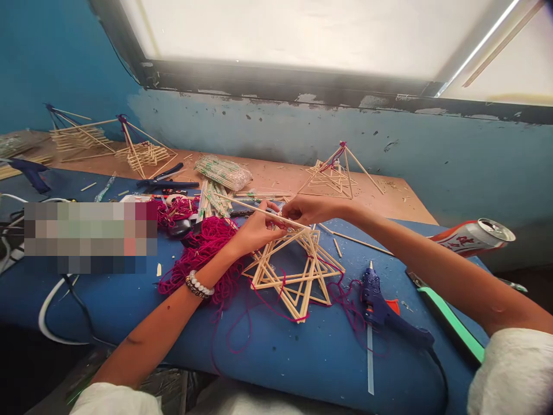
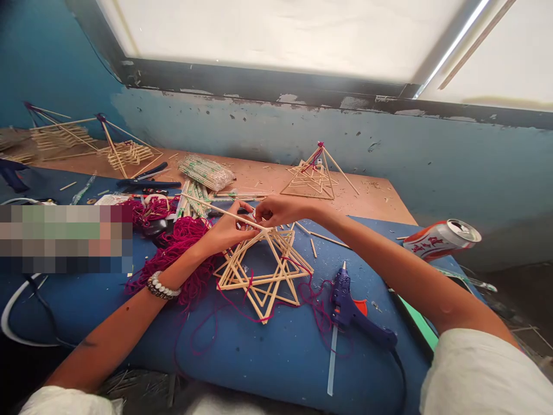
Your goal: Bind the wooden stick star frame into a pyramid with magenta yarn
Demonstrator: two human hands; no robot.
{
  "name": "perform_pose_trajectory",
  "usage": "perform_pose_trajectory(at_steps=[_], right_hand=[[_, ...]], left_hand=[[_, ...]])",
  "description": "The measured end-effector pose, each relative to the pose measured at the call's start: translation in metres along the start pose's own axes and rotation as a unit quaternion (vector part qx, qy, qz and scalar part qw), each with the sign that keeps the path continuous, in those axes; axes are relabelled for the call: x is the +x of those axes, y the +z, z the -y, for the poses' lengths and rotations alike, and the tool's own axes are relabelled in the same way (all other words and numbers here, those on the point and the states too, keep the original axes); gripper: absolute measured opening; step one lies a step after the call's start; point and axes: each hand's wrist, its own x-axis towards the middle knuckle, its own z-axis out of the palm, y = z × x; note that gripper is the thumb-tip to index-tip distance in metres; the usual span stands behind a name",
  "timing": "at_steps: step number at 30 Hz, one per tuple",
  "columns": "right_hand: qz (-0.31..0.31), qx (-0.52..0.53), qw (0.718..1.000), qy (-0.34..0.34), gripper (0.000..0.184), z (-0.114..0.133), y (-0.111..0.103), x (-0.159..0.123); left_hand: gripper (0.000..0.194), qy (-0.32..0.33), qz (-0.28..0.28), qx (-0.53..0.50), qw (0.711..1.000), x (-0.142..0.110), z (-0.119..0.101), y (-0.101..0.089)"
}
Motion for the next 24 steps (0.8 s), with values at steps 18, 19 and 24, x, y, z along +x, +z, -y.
perform_pose_trajectory(at_steps=[18,19,24], right_hand=[[0.117,0.143,0.980,0.080,0.045,-0.014,-0.006,0.000],[0.122,0.157,0.976,0.085,0.046,-0.016,-0.006,0.001],[0.144,0.204,0.963,0.102,0.047,-0.018,-0.007,0.000]], left_hand=[[0.010,0.157,-0.060,0.330,0.929,-0.012,-0.015,0.002],[0.011,0.160,-0.062,0.339,0.925,-0.012,-0.015,0.002],[0.012,0.174,-0.058,0.359,0.915,-0.012,-0.014,0.001]])
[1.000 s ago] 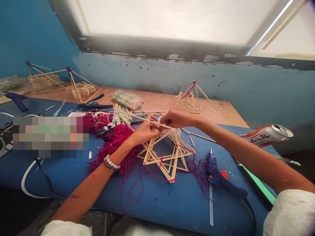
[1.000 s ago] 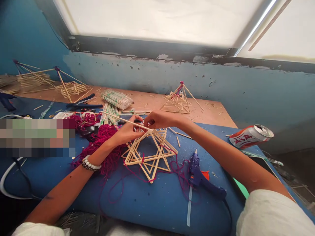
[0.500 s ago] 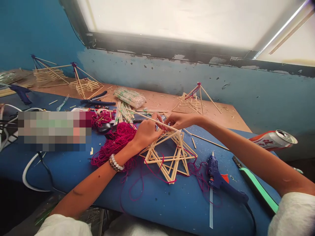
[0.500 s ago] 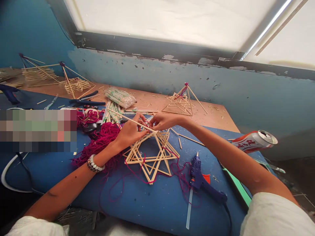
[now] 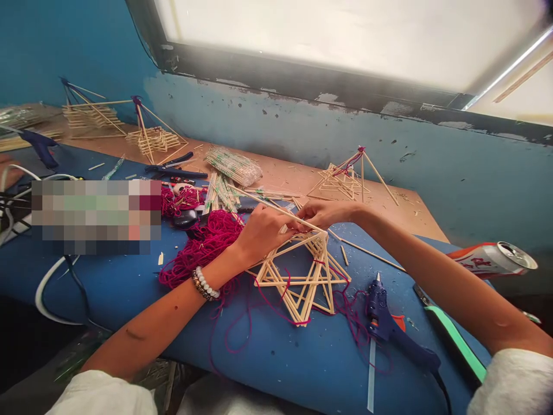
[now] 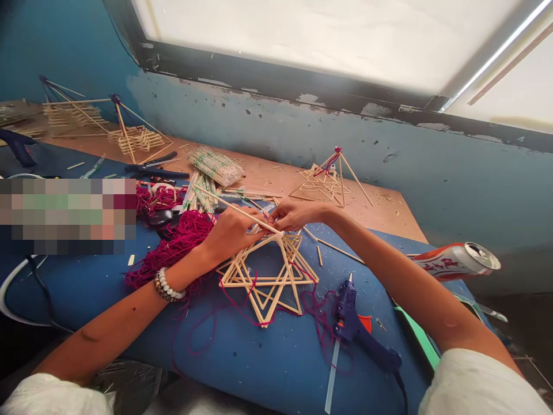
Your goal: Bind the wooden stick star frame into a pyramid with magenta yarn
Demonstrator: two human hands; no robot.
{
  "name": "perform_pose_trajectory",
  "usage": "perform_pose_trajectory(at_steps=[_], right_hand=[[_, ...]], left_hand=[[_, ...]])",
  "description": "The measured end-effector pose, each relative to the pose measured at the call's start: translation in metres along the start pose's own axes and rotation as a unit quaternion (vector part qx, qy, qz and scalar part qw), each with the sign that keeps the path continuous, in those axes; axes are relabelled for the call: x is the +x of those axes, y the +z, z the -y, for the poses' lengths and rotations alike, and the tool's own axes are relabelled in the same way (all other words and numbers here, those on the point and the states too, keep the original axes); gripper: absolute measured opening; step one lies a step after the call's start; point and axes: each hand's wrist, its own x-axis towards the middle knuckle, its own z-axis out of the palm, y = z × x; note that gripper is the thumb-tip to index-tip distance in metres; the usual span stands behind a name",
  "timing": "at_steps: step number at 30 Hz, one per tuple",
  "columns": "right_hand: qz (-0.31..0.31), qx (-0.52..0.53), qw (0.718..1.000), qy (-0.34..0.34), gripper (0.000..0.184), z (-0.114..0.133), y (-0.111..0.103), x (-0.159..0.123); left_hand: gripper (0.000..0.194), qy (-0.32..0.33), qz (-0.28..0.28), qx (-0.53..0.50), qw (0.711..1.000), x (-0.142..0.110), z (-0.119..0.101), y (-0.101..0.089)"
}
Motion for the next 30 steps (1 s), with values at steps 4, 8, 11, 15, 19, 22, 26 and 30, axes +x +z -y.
perform_pose_trajectory(at_steps=[4,8,11,15,19,22,26,30], right_hand=[[-0.004,0.015,1.000,-0.008,0.043,-0.001,0.001,-0.001],[-0.013,0.028,1.000,-0.005,0.040,-0.002,0.002,-0.002],[-0.018,0.035,0.999,0.003,0.040,-0.003,0.003,-0.002],[-0.022,0.032,0.999,0.013,0.039,-0.005,0.003,-0.002],[-0.080,0.020,0.997,-0.001,0.040,-0.009,0.005,-0.006],[-0.128,0.001,0.992,-0.013,0.042,-0.011,0.008,-0.014],[-0.164,-0.040,0.985,-0.025,0.043,-0.010,0.014,-0.026],[-0.181,-0.067,0.979,-0.060,0.041,-0.007,0.018,-0.033]], left_hand=[[0.018,0.018,-0.011,0.038,0.999,0.000,0.002,0.001],[0.025,0.045,-0.015,0.085,0.995,-0.001,0.002,0.003],[0.026,0.063,-0.009,0.117,0.991,-0.001,-0.001,0.001],[0.027,0.104,0.000,0.150,0.983,-0.001,-0.004,-0.002],[0.024,0.108,-0.006,0.141,0.984,0.000,-0.002,-0.005],[0.020,0.108,-0.016,0.131,0.985,0.000,0.001,-0.006],[0.016,0.101,-0.012,0.143,0.984,-0.002,0.004,-0.008],[0.008,0.089,0.011,0.143,0.986,-0.004,0.006,-0.009]])
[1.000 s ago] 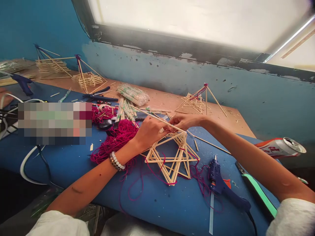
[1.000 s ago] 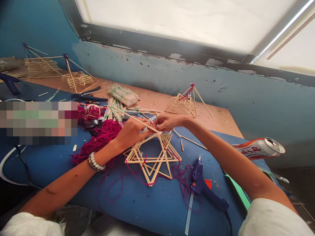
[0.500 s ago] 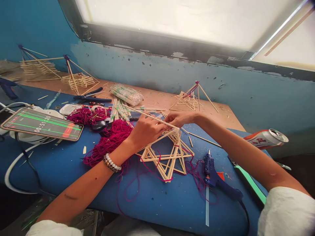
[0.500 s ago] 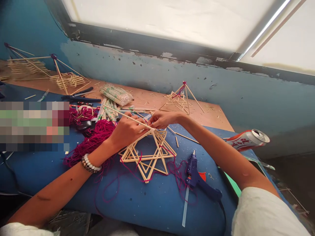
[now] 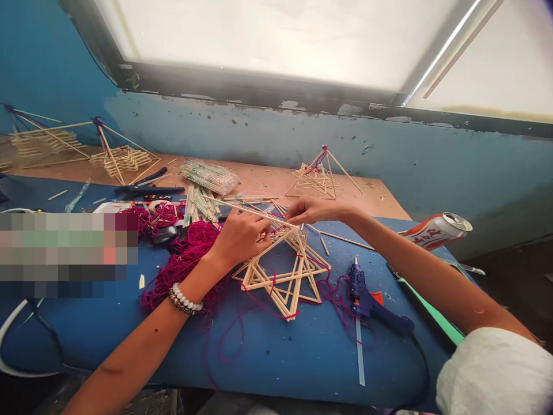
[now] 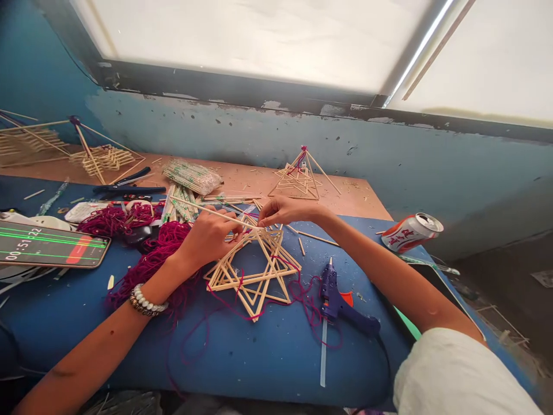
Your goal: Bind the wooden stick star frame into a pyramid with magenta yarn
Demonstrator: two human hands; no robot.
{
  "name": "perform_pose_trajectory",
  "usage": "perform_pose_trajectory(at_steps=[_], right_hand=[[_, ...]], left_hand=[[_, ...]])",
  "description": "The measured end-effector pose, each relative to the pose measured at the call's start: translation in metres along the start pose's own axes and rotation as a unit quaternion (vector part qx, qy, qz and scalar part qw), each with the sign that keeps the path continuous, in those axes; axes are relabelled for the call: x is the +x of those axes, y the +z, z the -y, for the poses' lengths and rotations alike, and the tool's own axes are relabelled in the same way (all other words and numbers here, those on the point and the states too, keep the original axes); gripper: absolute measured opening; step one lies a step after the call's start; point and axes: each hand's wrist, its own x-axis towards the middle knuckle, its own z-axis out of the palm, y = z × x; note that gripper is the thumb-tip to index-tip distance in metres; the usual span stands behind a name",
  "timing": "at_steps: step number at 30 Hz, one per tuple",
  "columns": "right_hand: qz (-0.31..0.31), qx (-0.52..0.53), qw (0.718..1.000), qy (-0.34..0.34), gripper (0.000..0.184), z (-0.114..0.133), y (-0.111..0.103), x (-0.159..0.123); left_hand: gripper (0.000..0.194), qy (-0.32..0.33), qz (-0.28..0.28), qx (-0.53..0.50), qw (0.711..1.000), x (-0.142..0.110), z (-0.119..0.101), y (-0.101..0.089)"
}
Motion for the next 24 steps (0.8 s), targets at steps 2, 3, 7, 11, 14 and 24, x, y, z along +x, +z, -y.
perform_pose_trajectory(at_steps=[2,3,7,11,14,24], right_hand=[[-0.003,-0.011,1.000,-0.012,0.042,-0.002,0.000,-0.001],[-0.007,-0.017,1.000,-0.014,0.042,-0.004,0.000,-0.001],[-0.066,-0.045,0.997,-0.024,0.038,-0.017,0.000,-0.001],[-0.092,-0.058,0.994,-0.028,0.034,-0.027,0.005,-0.002],[-0.102,-0.063,0.993,-0.019,0.033,-0.030,0.009,-0.002],[-0.121,-0.038,0.992,-0.009,0.040,-0.025,0.014,-0.009]], left_hand=[[0.006,0.004,0.017,0.005,1.000,0.000,0.002,0.000],[0.007,0.013,0.027,0.012,0.999,0.001,0.003,0.000],[0.009,0.052,0.061,0.037,0.996,0.004,0.009,0.001],[0.008,0.063,0.083,0.049,0.993,0.006,0.013,0.002],[0.006,0.069,0.088,0.057,0.992,0.007,0.015,0.002],[0.017,0.021,0.069,0.032,0.997,0.005,0.017,0.000]])
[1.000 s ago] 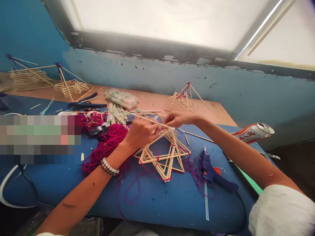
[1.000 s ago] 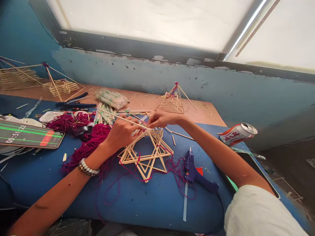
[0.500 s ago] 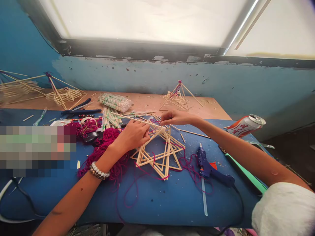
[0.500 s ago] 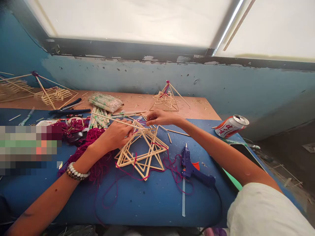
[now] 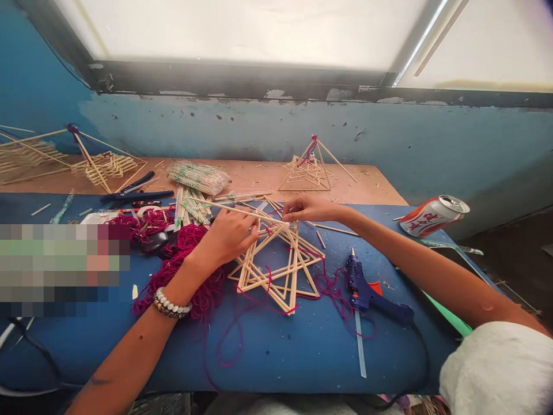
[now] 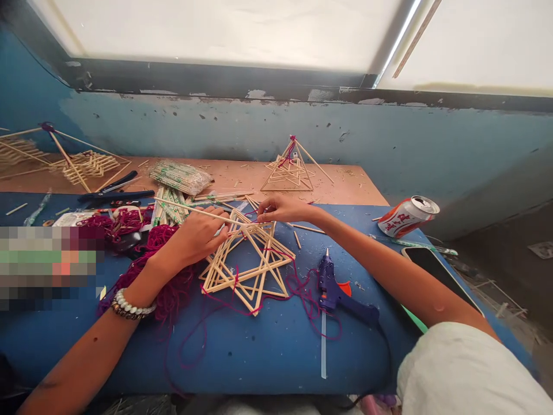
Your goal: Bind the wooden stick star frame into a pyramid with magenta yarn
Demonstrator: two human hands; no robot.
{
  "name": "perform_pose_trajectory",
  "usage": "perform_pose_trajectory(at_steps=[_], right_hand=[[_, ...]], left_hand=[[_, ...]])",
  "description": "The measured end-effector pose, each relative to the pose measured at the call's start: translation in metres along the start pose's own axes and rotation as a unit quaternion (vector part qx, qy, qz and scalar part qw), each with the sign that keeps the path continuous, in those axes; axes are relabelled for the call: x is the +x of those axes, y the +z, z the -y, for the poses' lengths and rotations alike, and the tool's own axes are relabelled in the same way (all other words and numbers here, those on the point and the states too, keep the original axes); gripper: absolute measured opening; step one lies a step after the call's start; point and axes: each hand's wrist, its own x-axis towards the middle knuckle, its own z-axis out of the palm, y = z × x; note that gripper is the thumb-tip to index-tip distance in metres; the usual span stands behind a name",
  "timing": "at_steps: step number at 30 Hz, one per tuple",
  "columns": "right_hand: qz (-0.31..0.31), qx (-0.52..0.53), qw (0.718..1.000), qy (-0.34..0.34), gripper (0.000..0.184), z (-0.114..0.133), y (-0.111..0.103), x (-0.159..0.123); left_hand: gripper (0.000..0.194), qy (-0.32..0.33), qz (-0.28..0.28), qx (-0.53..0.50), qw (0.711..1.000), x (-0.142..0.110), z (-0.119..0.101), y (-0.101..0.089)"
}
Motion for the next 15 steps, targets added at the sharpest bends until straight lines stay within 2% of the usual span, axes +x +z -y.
perform_pose_trajectory(at_steps=[4,8,12,15], right_hand=[[-0.007,0.012,1.000,0.020,0.046,-0.001,0.003,-0.001],[-0.016,0.011,1.000,0.023,0.043,0.001,0.005,-0.002],[-0.019,0.011,1.000,0.020,0.040,0.003,0.006,-0.002],[-0.016,0.009,1.000,0.021,0.040,0.004,0.006,-0.002]], left_hand=[[0.032,-0.014,-0.011,-0.032,0.999,0.000,-0.005,0.001],[0.040,-0.033,-0.011,-0.019,0.999,0.006,-0.017,0.001],[0.037,-0.042,-0.011,0.024,0.999,0.014,-0.027,-0.001],[0.025,-0.010,-0.011,0.018,1.000,0.015,-0.026,0.001]])
